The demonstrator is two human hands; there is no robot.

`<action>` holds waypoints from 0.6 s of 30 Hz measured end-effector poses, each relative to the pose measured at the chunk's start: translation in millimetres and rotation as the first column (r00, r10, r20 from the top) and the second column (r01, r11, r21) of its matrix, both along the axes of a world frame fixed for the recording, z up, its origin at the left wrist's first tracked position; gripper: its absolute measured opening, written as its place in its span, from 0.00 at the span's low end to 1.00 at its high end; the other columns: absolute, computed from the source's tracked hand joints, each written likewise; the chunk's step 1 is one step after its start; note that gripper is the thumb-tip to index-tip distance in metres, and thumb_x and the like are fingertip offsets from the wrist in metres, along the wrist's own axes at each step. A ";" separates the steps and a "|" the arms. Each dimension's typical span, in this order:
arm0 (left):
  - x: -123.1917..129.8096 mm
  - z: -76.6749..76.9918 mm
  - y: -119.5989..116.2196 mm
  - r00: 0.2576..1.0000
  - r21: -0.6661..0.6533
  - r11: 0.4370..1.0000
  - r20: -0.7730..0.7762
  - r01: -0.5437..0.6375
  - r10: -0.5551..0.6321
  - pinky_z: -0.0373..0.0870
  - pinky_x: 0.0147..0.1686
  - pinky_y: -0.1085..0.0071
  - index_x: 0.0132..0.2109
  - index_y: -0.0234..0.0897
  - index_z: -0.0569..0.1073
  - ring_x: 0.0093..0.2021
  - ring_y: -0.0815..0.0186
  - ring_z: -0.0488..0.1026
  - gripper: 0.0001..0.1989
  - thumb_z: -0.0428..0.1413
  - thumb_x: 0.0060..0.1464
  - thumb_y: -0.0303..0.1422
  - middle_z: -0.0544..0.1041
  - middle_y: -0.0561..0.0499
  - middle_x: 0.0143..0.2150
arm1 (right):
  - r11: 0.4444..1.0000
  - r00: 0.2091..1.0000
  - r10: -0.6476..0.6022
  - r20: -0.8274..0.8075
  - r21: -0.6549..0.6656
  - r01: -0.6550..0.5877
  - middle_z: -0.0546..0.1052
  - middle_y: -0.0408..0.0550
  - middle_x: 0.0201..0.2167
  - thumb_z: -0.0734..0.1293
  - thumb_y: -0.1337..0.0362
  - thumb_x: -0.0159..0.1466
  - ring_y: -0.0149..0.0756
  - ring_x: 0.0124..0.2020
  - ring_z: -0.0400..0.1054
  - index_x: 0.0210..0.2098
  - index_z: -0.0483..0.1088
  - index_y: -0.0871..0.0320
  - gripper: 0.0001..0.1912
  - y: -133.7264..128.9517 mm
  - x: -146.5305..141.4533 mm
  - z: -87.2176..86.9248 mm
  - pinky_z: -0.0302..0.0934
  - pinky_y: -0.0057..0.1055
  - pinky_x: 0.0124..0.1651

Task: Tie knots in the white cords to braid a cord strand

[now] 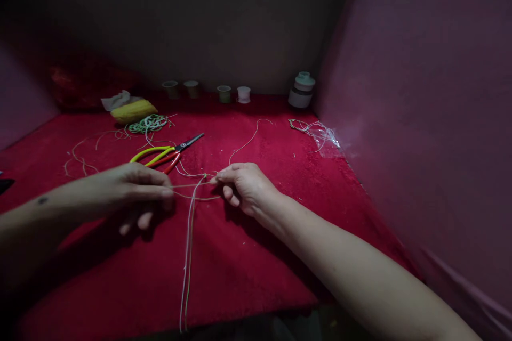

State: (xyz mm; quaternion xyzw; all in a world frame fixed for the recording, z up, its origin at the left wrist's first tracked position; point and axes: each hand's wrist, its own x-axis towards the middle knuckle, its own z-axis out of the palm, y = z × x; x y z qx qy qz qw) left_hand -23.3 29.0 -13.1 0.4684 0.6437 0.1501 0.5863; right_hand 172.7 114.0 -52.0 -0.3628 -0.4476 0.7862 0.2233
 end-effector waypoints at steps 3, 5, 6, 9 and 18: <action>-26.0 12.5 0.3 0.985 0.152 0.986 -0.144 -0.074 0.096 0.64 0.14 0.77 0.31 0.32 0.75 0.17 0.67 0.71 0.14 0.55 0.47 0.40 0.76 0.49 0.21 | 1.000 1.000 -0.001 -0.029 -0.012 0.000 0.68 0.42 0.12 0.60 0.76 0.55 0.20 0.07 0.50 0.18 0.65 0.63 0.11 0.9 1.0 -2.6 0.40 0.19 0.08; -35.3 16.7 0.7 0.959 0.279 0.947 -0.186 -0.158 0.215 0.65 0.15 0.77 0.32 0.31 0.76 0.21 0.65 0.72 0.15 0.56 0.45 0.41 0.77 0.47 0.25 | 1.000 0.999 0.012 -0.044 -0.006 -0.012 0.68 0.42 0.12 0.60 0.76 0.55 0.19 0.07 0.50 0.19 0.65 0.63 0.10 0.9 1.4 -3.4 0.40 0.19 0.08; -37.1 17.4 1.1 0.944 0.346 0.917 -0.186 -0.196 0.272 0.65 0.16 0.77 0.33 0.31 0.76 0.22 0.65 0.72 0.15 0.57 0.45 0.40 0.77 0.46 0.27 | 1.000 0.999 0.019 -0.051 0.001 -0.019 0.67 0.41 0.11 0.61 0.75 0.55 0.20 0.07 0.50 0.19 0.66 0.63 0.09 0.8 1.4 -3.8 0.40 0.19 0.08; -33.4 13.9 2.7 0.913 0.518 0.818 -0.157 -0.250 0.378 0.66 0.18 0.78 0.34 0.30 0.76 0.25 0.68 0.72 0.14 0.56 0.45 0.38 0.77 0.46 0.35 | 1.000 0.997 0.016 -0.078 0.024 -0.014 0.65 0.39 0.09 0.63 0.72 0.54 0.20 0.08 0.51 0.21 0.67 0.63 0.06 0.9 0.7 -5.3 0.41 0.19 0.08; 8.3 -14.7 -0.4 0.951 0.519 0.852 -0.221 -0.071 0.214 0.62 0.14 0.79 0.34 0.36 0.74 0.15 0.72 0.65 0.14 0.51 0.51 0.42 0.69 0.54 0.16 | 0.998 0.980 0.067 -0.187 0.000 -0.068 0.75 0.47 0.26 0.64 0.71 0.54 0.20 0.12 0.58 0.25 0.68 0.65 0.03 2.8 -2.7 -6.3 0.48 0.18 0.10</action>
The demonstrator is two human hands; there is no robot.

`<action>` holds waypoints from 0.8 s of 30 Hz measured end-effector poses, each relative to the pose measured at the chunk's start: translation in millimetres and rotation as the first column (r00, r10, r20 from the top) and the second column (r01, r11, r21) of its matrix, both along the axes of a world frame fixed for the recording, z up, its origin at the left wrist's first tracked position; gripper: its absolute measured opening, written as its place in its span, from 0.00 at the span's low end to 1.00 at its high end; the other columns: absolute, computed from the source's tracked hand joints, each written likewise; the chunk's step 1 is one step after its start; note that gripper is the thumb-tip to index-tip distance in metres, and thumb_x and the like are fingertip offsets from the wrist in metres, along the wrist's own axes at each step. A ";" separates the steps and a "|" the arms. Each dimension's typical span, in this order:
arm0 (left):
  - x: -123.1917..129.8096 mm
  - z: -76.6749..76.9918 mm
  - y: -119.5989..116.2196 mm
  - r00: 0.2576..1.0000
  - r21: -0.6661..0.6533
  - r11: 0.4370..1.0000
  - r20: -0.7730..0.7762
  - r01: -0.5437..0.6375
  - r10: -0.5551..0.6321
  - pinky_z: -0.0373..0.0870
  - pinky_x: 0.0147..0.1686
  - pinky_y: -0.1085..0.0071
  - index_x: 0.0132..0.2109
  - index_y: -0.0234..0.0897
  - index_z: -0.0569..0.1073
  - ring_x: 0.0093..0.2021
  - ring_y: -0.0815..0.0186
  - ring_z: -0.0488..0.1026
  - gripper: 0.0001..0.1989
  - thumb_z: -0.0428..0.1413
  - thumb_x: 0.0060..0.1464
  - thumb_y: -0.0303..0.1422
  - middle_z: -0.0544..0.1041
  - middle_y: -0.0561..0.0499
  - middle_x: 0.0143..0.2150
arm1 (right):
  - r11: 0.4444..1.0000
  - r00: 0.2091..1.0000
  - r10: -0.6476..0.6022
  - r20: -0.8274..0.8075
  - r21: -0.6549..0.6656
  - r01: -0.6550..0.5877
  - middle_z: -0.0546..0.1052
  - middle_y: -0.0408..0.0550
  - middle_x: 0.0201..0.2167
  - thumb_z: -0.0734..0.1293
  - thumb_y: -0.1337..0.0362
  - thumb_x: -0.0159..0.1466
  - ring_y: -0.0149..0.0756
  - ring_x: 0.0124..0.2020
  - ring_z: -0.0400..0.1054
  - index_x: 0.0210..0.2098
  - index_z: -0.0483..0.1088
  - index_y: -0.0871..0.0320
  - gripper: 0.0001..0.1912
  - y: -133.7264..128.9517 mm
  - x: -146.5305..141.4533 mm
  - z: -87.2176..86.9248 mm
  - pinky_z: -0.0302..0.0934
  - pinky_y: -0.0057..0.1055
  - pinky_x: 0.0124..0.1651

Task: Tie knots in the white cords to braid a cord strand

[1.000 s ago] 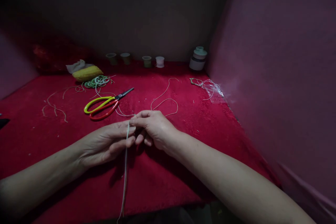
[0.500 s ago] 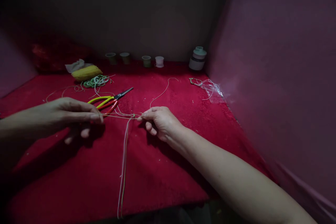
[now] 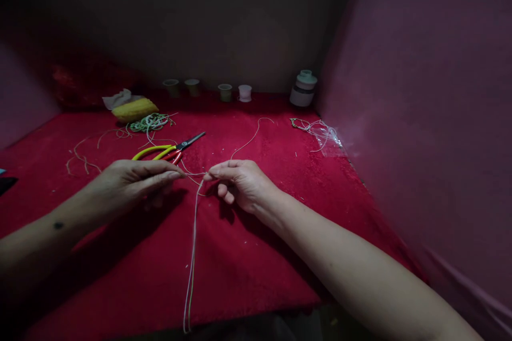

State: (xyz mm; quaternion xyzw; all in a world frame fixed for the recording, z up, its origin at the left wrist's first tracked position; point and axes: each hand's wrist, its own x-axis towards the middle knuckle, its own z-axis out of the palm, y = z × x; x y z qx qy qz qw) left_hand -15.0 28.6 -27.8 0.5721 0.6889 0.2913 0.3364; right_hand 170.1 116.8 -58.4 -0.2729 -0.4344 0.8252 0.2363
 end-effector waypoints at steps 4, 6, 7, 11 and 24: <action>10.7 -9.1 0.2 0.998 0.092 0.995 -0.048 0.044 -0.040 0.59 0.14 0.81 0.37 0.36 0.73 0.13 0.75 0.62 0.14 0.48 0.55 0.40 0.66 0.57 0.16 | 0.999 0.999 0.040 -0.009 -0.025 -0.040 0.75 0.48 0.25 0.62 0.73 0.55 0.22 0.12 0.59 0.29 0.68 0.66 0.04 -0.2 -1.6 1.7 0.49 0.19 0.09; 13.1 -12.7 2.5 0.998 0.140 0.989 -0.054 0.041 -0.034 0.60 0.14 0.81 0.38 0.35 0.72 0.14 0.75 0.63 0.13 0.48 0.55 0.39 0.67 0.58 0.16 | 0.998 0.999 0.037 0.022 -0.047 -0.036 0.75 0.49 0.24 0.58 0.76 0.55 0.23 0.13 0.61 0.31 0.68 0.66 0.08 0.0 -2.9 2.3 0.50 0.19 0.10; 14.0 -14.0 3.6 0.998 0.159 0.986 -0.063 0.041 -0.031 0.60 0.15 0.80 0.38 0.35 0.72 0.14 0.75 0.63 0.13 0.48 0.55 0.38 0.67 0.58 0.17 | 0.998 0.998 0.037 0.040 -0.057 -0.035 0.75 0.49 0.24 0.56 0.78 0.55 0.24 0.13 0.61 0.32 0.68 0.66 0.11 0.3 -3.6 2.5 0.51 0.19 0.10; 17.6 -16.8 5.4 0.991 0.220 0.974 -0.128 0.054 -0.026 0.60 0.16 0.80 0.38 0.34 0.72 0.14 0.75 0.64 0.12 0.47 0.56 0.36 0.68 0.57 0.16 | 0.998 0.995 0.043 0.090 -0.047 -0.039 0.75 0.50 0.23 0.52 0.81 0.54 0.26 0.14 0.64 0.34 0.66 0.66 0.16 2.5 -4.7 2.5 0.55 0.20 0.11; 26.1 -23.4 4.2 0.861 0.438 0.872 -0.508 0.219 0.038 0.65 0.27 0.76 0.40 0.36 0.74 0.24 0.70 0.72 0.12 0.48 0.55 0.33 0.78 0.50 0.28 | 0.995 0.988 0.090 0.122 0.033 -0.095 0.75 0.48 0.22 0.58 0.76 0.60 0.27 0.15 0.67 0.35 0.65 0.64 0.06 3.2 -5.3 -0.8 0.57 0.19 0.12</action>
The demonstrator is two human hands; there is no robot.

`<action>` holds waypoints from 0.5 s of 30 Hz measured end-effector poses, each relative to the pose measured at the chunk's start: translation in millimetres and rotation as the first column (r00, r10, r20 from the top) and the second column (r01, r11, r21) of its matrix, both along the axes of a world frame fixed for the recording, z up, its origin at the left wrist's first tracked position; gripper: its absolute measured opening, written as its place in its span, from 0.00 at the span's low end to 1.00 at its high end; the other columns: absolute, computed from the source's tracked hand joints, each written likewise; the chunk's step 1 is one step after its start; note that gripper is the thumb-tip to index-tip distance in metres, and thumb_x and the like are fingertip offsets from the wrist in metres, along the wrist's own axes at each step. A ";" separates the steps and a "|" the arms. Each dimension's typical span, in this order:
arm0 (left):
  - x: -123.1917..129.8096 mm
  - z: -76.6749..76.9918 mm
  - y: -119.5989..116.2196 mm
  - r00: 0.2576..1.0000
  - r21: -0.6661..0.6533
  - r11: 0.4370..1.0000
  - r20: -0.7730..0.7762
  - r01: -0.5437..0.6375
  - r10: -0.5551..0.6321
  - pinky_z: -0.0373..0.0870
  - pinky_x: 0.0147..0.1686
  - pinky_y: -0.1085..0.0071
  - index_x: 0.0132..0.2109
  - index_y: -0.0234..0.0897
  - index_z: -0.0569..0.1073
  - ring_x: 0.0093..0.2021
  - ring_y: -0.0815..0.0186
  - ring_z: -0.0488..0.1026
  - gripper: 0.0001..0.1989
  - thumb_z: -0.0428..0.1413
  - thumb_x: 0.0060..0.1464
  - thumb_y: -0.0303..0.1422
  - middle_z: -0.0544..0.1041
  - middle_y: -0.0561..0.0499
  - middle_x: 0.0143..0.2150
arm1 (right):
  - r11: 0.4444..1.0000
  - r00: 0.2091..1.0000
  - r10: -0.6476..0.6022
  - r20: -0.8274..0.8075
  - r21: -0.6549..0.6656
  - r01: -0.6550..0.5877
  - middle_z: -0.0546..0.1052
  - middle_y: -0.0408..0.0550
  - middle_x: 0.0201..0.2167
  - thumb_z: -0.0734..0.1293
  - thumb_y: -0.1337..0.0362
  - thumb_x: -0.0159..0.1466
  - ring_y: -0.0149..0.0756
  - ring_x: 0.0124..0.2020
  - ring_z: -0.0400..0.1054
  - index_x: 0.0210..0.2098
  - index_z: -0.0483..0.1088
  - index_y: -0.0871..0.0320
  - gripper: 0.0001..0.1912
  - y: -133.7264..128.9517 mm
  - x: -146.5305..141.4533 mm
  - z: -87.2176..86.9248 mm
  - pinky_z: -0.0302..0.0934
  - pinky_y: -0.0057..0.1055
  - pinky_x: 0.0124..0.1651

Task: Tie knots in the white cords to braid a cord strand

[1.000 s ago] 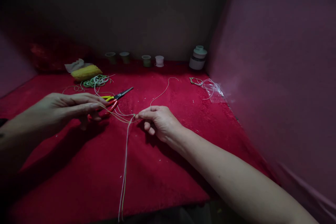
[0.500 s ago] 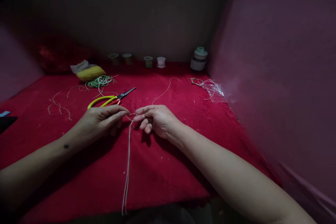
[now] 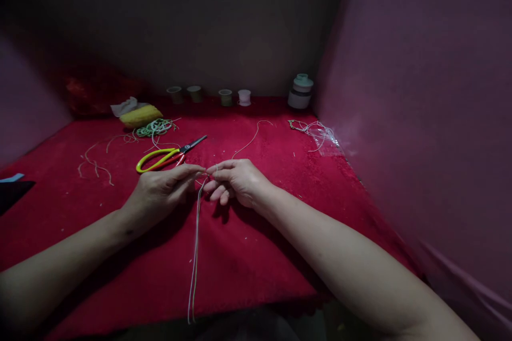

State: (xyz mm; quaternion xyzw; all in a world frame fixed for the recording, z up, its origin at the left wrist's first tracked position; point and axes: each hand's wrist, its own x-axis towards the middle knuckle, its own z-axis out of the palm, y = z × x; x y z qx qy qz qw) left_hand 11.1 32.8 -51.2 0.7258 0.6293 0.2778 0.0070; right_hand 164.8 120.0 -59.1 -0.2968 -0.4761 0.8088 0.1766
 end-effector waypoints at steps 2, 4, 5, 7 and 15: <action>-0.8 -0.7 0.4 1.000 -0.016 1.000 -0.013 0.002 -0.002 0.67 0.32 0.75 0.42 0.38 0.74 0.30 0.68 0.75 0.12 0.48 0.55 0.33 0.79 0.49 0.35 | 1.000 1.000 0.006 -0.003 0.013 -0.006 0.75 0.47 0.21 0.59 0.75 0.60 0.27 0.15 0.67 0.34 0.65 0.64 0.05 -0.7 -0.9 -1.7 0.57 0.19 0.12; -1.7 -2.1 0.8 1.000 -0.037 0.999 -0.003 -0.010 0.010 0.67 0.35 0.74 0.43 0.40 0.74 0.34 0.66 0.75 0.12 0.48 0.55 0.32 0.79 0.49 0.39 | 0.999 1.000 0.015 -0.001 0.030 -0.015 0.75 0.46 0.20 0.60 0.75 0.60 0.27 0.14 0.66 0.34 0.65 0.64 0.05 -1.3 -1.6 -2.5 0.56 0.19 0.11; -2.0 -3.0 1.0 1.000 -0.045 0.999 0.001 -0.017 0.017 0.67 0.36 0.73 0.44 0.40 0.74 0.35 0.66 0.76 0.13 0.48 0.55 0.32 0.79 0.50 0.40 | 0.999 1.000 0.019 0.003 0.039 -0.019 0.74 0.46 0.20 0.60 0.76 0.59 0.27 0.14 0.66 0.34 0.65 0.63 0.05 -1.7 -1.8 -2.5 0.56 0.19 0.11; -2.3 -4.6 1.4 1.000 -0.057 0.998 0.006 -0.017 0.018 0.68 0.37 0.73 0.45 0.41 0.74 0.36 0.65 0.76 0.13 0.48 0.55 0.31 0.79 0.51 0.41 | 0.998 1.000 0.023 0.011 0.052 -0.023 0.74 0.45 0.19 0.60 0.76 0.59 0.27 0.13 0.65 0.33 0.65 0.63 0.05 -2.5 -2.1 -1.9 0.56 0.19 0.11; -1.2 -6.0 1.1 1.000 -0.059 0.998 -0.025 -0.020 0.018 0.68 0.40 0.70 0.46 0.41 0.74 0.40 0.62 0.75 0.14 0.48 0.56 0.33 0.78 0.49 0.43 | 0.994 1.000 -0.008 -0.002 0.110 0.008 0.73 0.44 0.17 0.61 0.76 0.57 0.27 0.13 0.64 0.27 0.64 0.63 0.05 -5.9 -4.8 -2.6 0.54 0.19 0.10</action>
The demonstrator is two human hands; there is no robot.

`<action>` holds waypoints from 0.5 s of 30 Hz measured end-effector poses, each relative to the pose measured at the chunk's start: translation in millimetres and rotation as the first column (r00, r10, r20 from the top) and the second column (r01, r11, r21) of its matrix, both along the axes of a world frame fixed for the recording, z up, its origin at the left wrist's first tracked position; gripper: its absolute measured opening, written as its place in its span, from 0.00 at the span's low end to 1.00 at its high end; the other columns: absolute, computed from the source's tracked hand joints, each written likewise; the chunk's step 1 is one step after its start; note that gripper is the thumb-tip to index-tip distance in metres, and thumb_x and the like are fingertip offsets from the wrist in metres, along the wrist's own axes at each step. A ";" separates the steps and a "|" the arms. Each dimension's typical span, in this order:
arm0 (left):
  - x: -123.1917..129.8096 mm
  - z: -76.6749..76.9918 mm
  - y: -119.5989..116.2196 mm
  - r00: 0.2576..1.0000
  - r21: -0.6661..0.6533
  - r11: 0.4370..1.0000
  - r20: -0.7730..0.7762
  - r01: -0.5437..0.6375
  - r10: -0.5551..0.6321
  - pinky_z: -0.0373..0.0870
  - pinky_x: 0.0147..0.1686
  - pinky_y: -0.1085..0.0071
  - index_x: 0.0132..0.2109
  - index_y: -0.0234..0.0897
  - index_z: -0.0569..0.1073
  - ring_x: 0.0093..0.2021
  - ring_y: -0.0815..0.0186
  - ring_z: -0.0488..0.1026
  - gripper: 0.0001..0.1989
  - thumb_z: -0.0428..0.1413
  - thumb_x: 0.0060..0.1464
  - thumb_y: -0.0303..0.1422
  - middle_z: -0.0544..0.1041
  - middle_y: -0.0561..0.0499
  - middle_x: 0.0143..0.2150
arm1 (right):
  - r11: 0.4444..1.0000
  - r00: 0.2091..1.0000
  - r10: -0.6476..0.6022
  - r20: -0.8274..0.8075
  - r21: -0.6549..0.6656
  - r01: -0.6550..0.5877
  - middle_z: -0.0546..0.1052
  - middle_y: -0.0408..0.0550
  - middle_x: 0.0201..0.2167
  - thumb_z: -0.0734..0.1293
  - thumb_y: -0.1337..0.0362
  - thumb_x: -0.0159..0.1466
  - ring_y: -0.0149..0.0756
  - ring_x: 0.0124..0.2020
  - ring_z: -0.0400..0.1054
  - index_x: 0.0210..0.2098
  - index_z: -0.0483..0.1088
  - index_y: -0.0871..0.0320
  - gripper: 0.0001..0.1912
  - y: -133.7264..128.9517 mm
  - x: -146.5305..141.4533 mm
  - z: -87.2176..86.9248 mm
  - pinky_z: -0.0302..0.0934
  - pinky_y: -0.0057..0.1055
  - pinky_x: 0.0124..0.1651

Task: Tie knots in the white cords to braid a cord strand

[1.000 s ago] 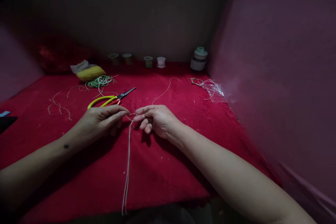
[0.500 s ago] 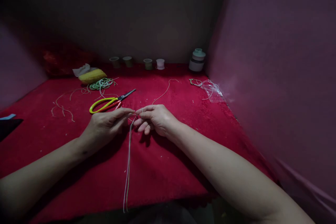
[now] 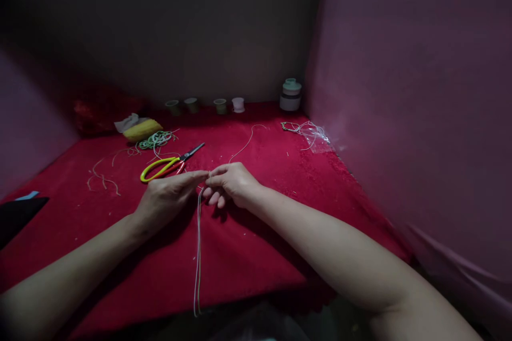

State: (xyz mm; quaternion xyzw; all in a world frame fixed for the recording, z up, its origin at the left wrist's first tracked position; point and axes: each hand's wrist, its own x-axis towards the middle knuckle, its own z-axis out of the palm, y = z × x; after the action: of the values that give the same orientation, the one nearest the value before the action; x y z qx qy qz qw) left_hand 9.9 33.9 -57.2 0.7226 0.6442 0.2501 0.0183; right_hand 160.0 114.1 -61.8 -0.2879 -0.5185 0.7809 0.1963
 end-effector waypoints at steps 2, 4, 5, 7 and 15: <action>0.2 -1.1 -0.1 0.999 -0.018 1.000 -0.036 -0.003 0.003 0.67 0.40 0.70 0.46 0.41 0.74 0.39 0.62 0.75 0.14 0.47 0.56 0.34 0.78 0.49 0.43 | 1.000 1.000 -0.016 0.009 0.019 0.016 0.72 0.44 0.17 0.60 0.76 0.58 0.27 0.13 0.64 0.26 0.64 0.62 0.07 -1.1 -1.3 -0.2 0.54 0.19 0.10; 0.6 -1.3 0.3 0.999 -0.031 1.000 -0.052 0.004 -0.006 0.67 0.39 0.71 0.46 0.41 0.73 0.39 0.63 0.75 0.14 0.47 0.57 0.34 0.78 0.49 0.43 | 0.999 0.999 -0.028 0.022 0.033 0.027 0.72 0.44 0.17 0.59 0.77 0.58 0.27 0.13 0.64 0.25 0.63 0.62 0.08 -2.0 -2.2 0.3 0.54 0.20 0.10; 0.9 -0.4 0.5 0.999 -0.028 1.000 -0.047 0.013 -0.014 0.67 0.40 0.71 0.46 0.41 0.73 0.39 0.63 0.75 0.14 0.47 0.57 0.34 0.78 0.49 0.43 | 0.999 0.999 -0.036 0.029 0.037 0.035 0.72 0.44 0.17 0.59 0.77 0.57 0.27 0.13 0.64 0.25 0.63 0.61 0.08 -2.4 -2.4 0.8 0.54 0.20 0.10; 1.9 4.3 0.4 0.999 0.016 1.000 -0.033 0.008 -0.007 0.66 0.41 0.70 0.47 0.40 0.72 0.39 0.64 0.74 0.14 0.47 0.57 0.34 0.77 0.48 0.43 | 0.998 0.998 -0.052 0.035 0.039 0.050 0.72 0.44 0.17 0.59 0.76 0.58 0.26 0.13 0.64 0.25 0.62 0.60 0.08 -2.7 -2.1 1.7 0.55 0.20 0.10; 6.7 31.8 -12.8 0.838 -0.536 0.843 0.440 -0.044 0.323 0.52 0.10 0.78 0.25 0.35 0.69 0.11 0.72 0.60 0.16 0.51 0.52 0.43 0.68 0.54 0.13 | 0.994 0.993 -0.112 0.032 0.020 0.112 0.72 0.44 0.18 0.59 0.75 0.58 0.26 0.12 0.64 0.25 0.60 0.59 0.08 -4.5 2.0 1.1 0.55 0.20 0.10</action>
State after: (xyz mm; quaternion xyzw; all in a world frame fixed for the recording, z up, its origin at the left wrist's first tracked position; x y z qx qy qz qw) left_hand 16.6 21.2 -25.4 0.5305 0.7266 0.2566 0.3533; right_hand 162.0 109.6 -60.7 -0.3276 -0.5118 0.7591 0.2337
